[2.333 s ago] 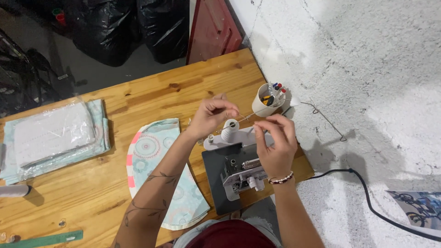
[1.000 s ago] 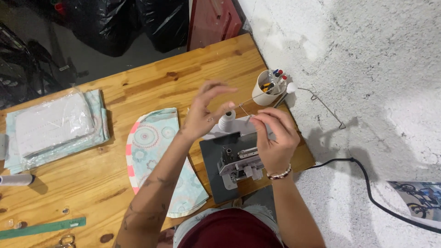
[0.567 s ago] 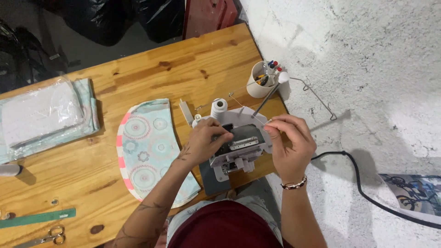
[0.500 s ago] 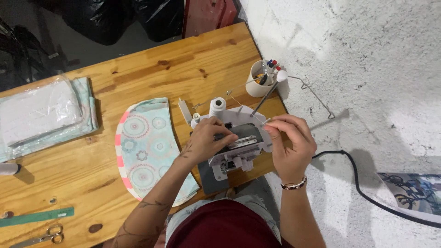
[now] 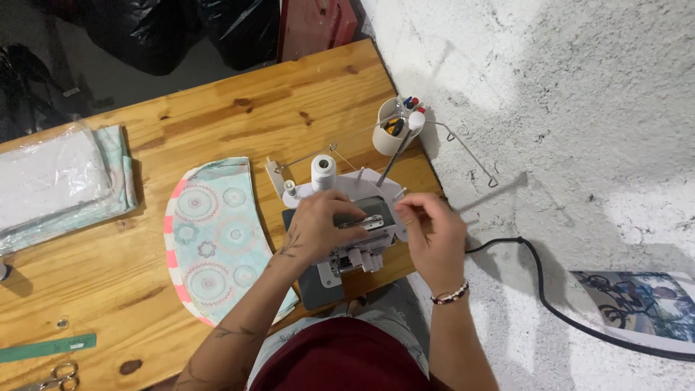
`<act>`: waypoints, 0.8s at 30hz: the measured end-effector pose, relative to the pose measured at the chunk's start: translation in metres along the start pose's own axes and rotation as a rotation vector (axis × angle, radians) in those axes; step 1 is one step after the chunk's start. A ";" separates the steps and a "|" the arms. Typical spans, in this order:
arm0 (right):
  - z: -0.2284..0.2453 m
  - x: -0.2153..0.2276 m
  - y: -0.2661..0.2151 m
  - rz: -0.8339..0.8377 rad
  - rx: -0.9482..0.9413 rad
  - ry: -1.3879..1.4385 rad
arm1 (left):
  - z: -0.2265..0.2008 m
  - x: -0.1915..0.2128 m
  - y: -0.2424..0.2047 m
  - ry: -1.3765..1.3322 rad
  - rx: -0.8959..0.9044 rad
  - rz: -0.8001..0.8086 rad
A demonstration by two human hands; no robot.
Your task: The person is threading a serger (overlock sewing machine) by guiding thread through various tension disks and loopers using their hands and tweezers.
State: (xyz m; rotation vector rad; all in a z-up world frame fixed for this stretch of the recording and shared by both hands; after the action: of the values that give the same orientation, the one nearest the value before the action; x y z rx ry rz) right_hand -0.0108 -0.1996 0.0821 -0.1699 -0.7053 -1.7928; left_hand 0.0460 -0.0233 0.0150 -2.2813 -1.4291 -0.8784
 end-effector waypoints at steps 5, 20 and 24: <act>-0.006 -0.013 -0.011 0.177 -0.142 0.031 | 0.000 0.010 -0.013 -0.006 0.044 -0.039; -0.025 -0.022 -0.034 0.195 -0.086 -0.068 | -0.017 0.013 -0.023 0.004 0.050 -0.084; -0.032 -0.036 -0.039 0.178 0.000 -0.132 | -0.009 0.008 -0.019 0.022 0.052 -0.069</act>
State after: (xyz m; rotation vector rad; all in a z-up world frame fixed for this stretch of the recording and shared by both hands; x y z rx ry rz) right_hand -0.0267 -0.1802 0.0248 -0.3428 -0.7596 -1.6223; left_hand 0.0286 -0.0139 0.0257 -2.1899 -1.5120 -0.8728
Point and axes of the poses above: each hand's wrist, its own y-axis towards the middle knuckle, its own x-axis out of the back of the hand, z = x × y, the point moved 6 cm from there along y, towards the middle knuckle, and after that the axes turned 4 degrees about -x, right-handed, at the moved point
